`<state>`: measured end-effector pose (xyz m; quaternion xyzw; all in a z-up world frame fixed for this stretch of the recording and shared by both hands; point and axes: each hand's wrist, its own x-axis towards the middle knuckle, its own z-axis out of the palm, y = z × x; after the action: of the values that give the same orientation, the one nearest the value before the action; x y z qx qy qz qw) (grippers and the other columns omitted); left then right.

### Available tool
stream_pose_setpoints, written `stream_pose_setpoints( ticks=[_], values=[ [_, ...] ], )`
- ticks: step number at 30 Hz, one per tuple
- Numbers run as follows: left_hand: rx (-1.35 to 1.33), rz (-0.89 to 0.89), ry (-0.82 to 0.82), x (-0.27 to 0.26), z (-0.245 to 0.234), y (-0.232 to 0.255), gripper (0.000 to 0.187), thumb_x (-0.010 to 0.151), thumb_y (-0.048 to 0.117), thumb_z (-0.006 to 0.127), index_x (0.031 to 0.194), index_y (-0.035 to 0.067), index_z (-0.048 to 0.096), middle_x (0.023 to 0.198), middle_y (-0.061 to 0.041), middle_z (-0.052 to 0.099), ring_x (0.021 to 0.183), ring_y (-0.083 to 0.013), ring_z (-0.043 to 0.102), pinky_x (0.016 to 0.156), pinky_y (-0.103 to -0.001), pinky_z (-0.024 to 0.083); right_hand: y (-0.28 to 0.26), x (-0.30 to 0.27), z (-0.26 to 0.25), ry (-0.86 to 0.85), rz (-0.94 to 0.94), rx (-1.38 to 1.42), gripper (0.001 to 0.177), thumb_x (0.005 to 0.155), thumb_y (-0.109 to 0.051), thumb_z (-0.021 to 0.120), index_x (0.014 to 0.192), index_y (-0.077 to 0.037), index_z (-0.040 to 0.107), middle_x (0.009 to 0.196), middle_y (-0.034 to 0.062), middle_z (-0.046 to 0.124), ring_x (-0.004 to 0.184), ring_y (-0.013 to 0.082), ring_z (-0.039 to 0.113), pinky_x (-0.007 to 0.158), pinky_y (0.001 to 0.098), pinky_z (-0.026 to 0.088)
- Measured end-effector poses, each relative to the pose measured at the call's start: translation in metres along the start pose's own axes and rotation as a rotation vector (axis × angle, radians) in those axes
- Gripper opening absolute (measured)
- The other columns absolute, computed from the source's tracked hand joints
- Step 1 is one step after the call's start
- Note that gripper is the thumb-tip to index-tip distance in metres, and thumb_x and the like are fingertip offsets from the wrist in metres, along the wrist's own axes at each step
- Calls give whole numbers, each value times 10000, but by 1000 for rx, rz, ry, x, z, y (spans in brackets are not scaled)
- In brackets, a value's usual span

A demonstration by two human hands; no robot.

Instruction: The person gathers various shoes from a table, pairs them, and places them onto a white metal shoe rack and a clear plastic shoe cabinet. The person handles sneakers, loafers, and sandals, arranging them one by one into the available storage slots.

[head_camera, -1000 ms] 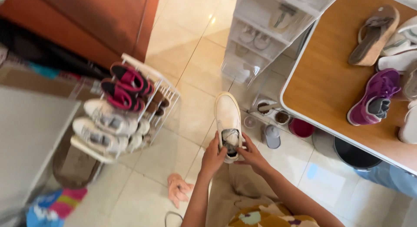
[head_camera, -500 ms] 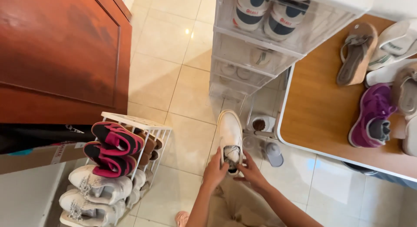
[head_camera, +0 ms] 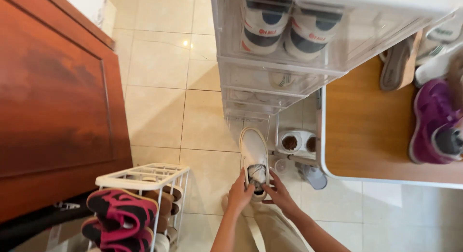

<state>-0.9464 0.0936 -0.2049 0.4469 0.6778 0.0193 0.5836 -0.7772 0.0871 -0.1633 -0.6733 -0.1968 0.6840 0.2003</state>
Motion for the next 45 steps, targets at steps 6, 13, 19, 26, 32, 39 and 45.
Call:
stream_pose_setpoints(
  ticks=[6,13,19,26,32,39,45],
  values=[
    [34,150,5,47,-29,-3,806,871,301,490,1630,351,225,1214,-87,700,1040,-325,687,860,-425,518,24,46,22,68,-79,-76,921,846,-376,700,1632,-280,229,1645,98,315,1386,225,473,942,415,597],
    [182,215,-52,109,-31,-35,834,906,453,513,1654,215,229,1426,-178,586,1261,-423,602,1070,-563,480,50,87,48,74,-324,-54,1223,753,-194,941,1643,-28,119,1559,329,375,1418,474,403,1063,653,458],
    [90,244,-28,145,-29,-35,846,877,449,525,1652,230,265,1427,-121,599,1227,-343,650,1027,-522,520,65,132,48,188,-398,-111,1135,778,-162,907,1643,-75,178,1549,253,424,1357,393,482,1023,584,528],
    [58,363,-5,178,-27,-14,815,885,384,503,1635,144,292,1458,-195,562,1239,-415,630,1025,-558,516,69,178,38,302,-627,-74,1067,789,-67,881,1632,-65,227,1503,220,482,1328,343,495,922,490,579],
    [81,498,44,220,-18,-7,810,917,396,516,1634,99,286,1403,-258,580,1170,-506,628,933,-620,525,78,222,24,328,-725,-56,1050,814,-1,857,1644,-100,222,1540,171,440,1359,310,463,971,487,562],
    [133,617,161,262,-11,15,697,971,393,502,1594,119,351,1282,-266,648,1107,-516,664,880,-622,559,66,253,13,360,-811,-54,920,928,-21,801,1640,-164,236,1543,99,462,1384,273,492,1019,423,572],
    [-29,443,76,271,-23,43,681,976,374,364,1609,145,261,1363,-197,629,1168,-417,621,864,-489,499,34,261,15,409,-829,-39,818,898,5,804,1554,-127,334,1550,73,373,1291,256,562,852,289,594]
  ],
)
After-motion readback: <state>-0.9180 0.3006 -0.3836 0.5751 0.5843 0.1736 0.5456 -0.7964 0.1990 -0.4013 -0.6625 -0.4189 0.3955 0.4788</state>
